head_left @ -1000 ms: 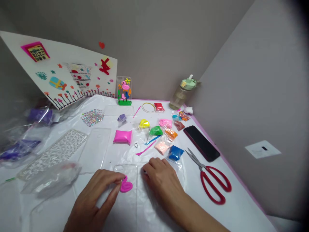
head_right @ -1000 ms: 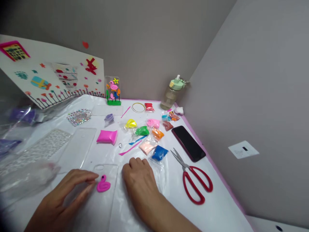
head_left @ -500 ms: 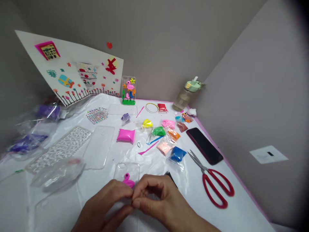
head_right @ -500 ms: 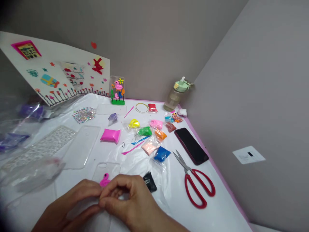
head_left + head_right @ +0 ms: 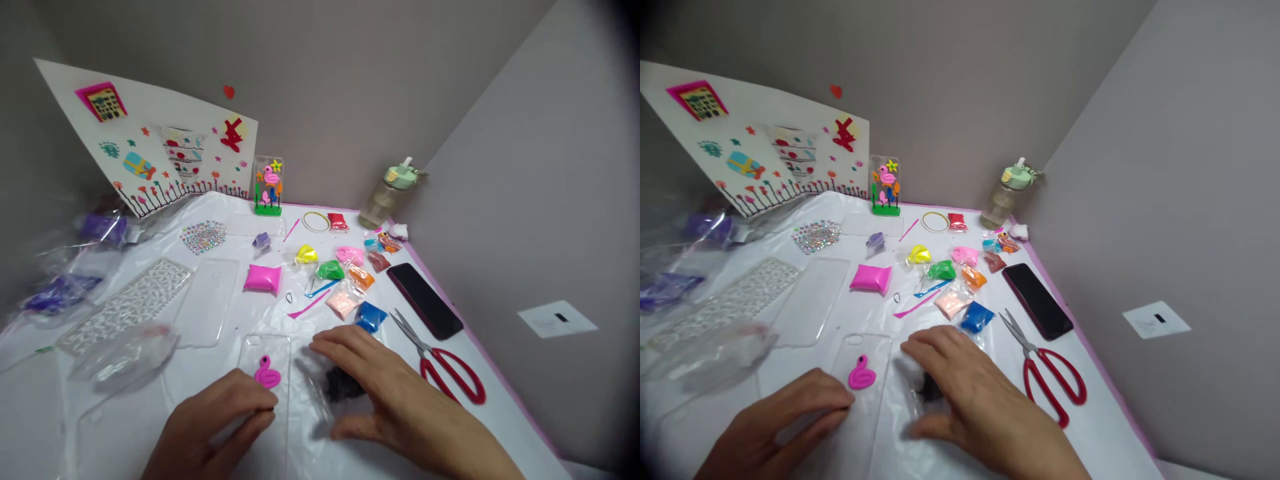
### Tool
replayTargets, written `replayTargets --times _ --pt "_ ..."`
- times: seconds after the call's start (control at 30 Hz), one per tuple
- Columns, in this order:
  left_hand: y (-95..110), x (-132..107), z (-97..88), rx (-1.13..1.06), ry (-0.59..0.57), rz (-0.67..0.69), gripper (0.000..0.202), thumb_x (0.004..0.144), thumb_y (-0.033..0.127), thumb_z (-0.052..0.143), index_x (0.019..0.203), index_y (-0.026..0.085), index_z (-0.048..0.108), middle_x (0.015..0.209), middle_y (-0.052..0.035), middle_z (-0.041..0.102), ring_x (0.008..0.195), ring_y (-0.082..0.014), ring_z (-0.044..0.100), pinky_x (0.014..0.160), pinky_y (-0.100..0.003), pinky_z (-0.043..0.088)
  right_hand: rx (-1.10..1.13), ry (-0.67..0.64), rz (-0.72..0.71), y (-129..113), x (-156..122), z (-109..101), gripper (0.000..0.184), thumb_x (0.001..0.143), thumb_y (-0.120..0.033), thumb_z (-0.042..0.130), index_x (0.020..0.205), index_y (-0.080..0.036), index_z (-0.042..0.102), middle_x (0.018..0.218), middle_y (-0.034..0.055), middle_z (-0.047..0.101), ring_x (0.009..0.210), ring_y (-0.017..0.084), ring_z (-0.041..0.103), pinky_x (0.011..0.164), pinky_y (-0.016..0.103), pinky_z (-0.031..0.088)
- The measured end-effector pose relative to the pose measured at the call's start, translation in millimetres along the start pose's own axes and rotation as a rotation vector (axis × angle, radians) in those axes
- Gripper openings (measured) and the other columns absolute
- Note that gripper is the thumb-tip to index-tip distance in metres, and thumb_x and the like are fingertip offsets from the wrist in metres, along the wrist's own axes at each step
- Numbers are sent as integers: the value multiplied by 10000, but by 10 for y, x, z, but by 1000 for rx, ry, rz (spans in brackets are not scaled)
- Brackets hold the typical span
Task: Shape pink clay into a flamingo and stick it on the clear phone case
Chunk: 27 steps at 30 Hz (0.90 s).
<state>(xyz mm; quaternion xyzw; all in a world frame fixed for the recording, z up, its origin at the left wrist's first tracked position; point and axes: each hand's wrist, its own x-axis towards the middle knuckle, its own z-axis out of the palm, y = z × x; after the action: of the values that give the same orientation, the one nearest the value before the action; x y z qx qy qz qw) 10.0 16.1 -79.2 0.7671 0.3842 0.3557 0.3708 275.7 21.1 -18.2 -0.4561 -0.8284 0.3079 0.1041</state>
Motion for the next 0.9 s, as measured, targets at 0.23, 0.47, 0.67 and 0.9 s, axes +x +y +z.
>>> replayTargets --times 0.23,0.47,0.67,0.9 --pt "-40 -35 4 8 42 -38 118 919 235 635 967 313 709 896 50 758 821 -126 732 749 -157 589 -214 -126 29 84 13 171 674 732 -100 848 1307 -253 533 1363 51 560 1264 269 483 1085 448 398" --pt "-33 5 7 6 64 29 171 889 173 637 956 307 718 879 56 765 796 -110 737 737 -134 584 -72 -46 36 1 67 234 406 888 -276 735 1258 -237 573 1190 66 639 1090 234 585 949 385 485" --pt "0 -9 43 5 -8 10 169 899 190 628 981 323 694 875 75 751 791 -100 725 739 -137 576 145 -12 -11 -100 114 346 381 912 -430 687 1233 -253 585 1144 55 650 1061 217 588 944 335 471" --pt "-61 -3 54 150 36 128 242 885 197 618 1065 333 706 858 52 721 734 -104 707 672 -135 563 170 -8 -6 -204 196 375 315 928 -451 655 1115 -199 623 1061 63 665 977 207 595 893 320 477"
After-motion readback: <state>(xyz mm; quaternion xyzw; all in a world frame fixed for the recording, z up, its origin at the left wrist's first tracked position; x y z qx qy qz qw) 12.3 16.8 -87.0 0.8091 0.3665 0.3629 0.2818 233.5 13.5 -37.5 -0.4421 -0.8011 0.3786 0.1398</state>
